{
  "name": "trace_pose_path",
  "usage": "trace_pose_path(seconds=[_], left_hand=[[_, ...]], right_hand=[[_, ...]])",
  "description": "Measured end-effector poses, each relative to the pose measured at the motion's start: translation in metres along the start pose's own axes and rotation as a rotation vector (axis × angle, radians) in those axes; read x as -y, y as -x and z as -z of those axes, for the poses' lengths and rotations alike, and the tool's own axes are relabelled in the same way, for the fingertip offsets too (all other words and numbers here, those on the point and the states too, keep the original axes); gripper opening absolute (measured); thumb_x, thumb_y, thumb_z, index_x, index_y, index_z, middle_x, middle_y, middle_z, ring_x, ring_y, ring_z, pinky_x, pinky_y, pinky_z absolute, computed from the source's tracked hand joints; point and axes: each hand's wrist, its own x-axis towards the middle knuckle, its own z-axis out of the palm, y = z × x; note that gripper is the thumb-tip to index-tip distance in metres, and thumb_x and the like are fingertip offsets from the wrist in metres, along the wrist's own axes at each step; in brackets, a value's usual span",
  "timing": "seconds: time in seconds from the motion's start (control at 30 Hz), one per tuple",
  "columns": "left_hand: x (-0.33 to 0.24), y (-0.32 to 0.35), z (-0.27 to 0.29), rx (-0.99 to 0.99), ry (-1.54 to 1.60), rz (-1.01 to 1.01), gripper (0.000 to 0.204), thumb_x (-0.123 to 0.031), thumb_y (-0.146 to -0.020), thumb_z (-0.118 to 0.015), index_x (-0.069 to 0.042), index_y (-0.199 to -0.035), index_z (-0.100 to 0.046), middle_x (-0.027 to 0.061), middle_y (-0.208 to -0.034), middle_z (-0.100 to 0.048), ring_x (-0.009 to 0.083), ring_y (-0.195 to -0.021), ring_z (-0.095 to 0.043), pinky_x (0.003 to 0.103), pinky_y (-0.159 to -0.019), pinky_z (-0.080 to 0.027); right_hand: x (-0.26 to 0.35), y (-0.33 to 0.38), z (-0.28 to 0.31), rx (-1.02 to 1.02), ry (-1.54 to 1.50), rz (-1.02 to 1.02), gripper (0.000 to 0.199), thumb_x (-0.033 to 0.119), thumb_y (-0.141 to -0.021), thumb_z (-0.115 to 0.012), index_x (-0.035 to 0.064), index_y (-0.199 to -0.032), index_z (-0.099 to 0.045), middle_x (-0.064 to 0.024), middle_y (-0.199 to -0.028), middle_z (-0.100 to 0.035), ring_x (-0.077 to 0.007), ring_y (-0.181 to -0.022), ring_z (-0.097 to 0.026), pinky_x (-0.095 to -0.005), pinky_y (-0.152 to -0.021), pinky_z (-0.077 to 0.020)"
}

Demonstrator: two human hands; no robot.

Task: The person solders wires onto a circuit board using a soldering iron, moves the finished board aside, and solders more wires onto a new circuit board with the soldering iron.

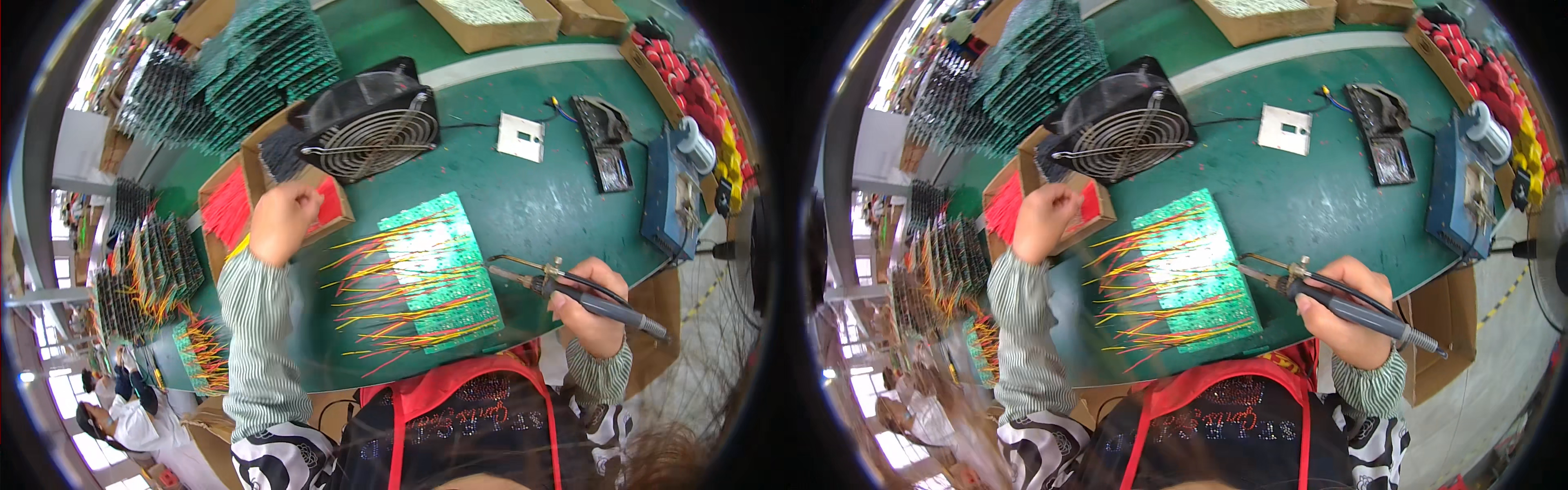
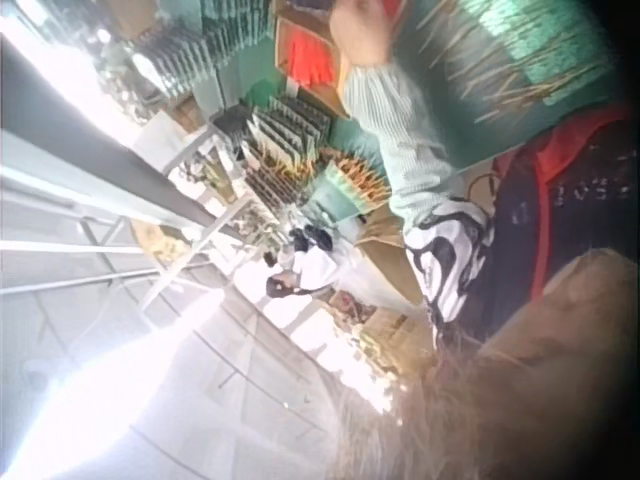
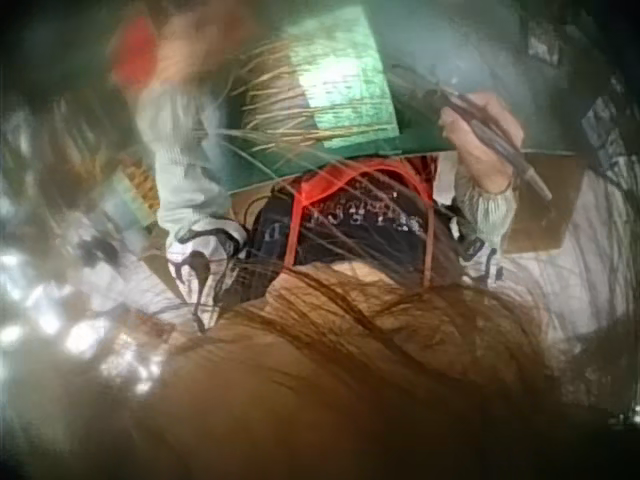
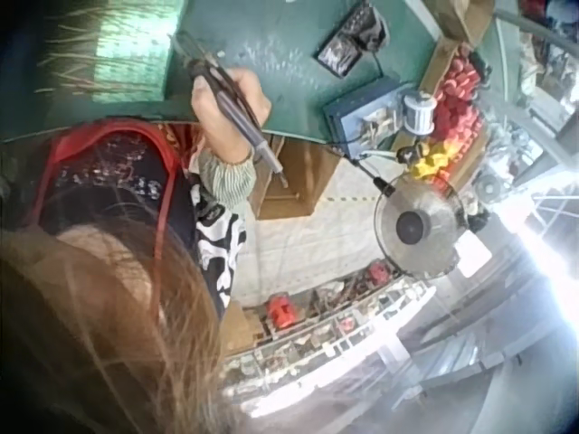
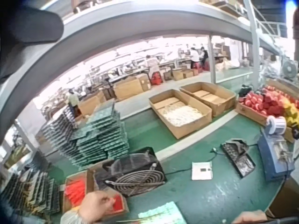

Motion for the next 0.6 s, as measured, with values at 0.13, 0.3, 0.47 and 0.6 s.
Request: trace_pose_path(seconds=[0.13,0.3,0.47,0.6], left_hand=[[0.032,-0.031,-0.012,0.063,0.189,0.038,0.022,-0.019,-0.076,-0.069,-0.003,-0.091,-0.069,0.0141,-0.081,-0.068,0.0265,-0.076,-0.066,0.038,-0.071,-0.05],[0.041,-0.046,-0.026,0.204,0.149,0.117,0.021,-0.017,-0.075,-0.069,-0.006,-0.093,-0.07,0.0143,-0.084,-0.068,0.0267,-0.079,-0.066,0.036,-0.074,-0.051],[0.05,-0.046,-0.041,0.065,0.19,-0.018,0.017,-0.018,-0.074,-0.072,-0.005,-0.084,-0.067,0.0136,-0.077,-0.066,0.0284,-0.073,-0.064,0.037,-0.068,-0.05],[0.04,-0.039,-0.035,0.029,0.227,0.063,0.021,-0.019,-0.071,-0.076,-0.003,-0.08,-0.067,0.0141,-0.073,-0.065,0.0293,-0.07,-0.064,0.037,-0.067,-0.05]], right_hand=[[0.008,-0.004,-0.006,0.022,-0.079,-0.047,0.018,0.007,-0.073,-0.072,-0.0004,-0.078,-0.056,-0.0046,-0.062,-0.063,-0.0094,-0.055,-0.06,-0.0229,-0.052,-0.0465],[0.015,-0.006,-0.013,-0.006,-0.05,-0.083,0.02,0.011,-0.076,-0.07,-0.0006,-0.082,-0.054,-0.0065,-0.062,-0.061,-0.0114,-0.053,-0.059,-0.024,-0.051,-0.0483],[0.01,-0.005,-0.003,0.013,0.055,-0.034,0.022,0.014,-0.078,-0.066,-0.0002,-0.083,-0.051,-0.0072,-0.058,-0.057,-0.0116,-0.048,-0.055,-0.0238,-0.046,-0.0458],[0.007,-0.006,-0.008,-0.012,0.101,-0.05,0.023,0.016,-0.079,-0.064,0.0003,-0.082,-0.048,-0.0081,-0.058,-0.056,-0.0118,-0.047,-0.054,-0.0231,-0.044,-0.0438]])
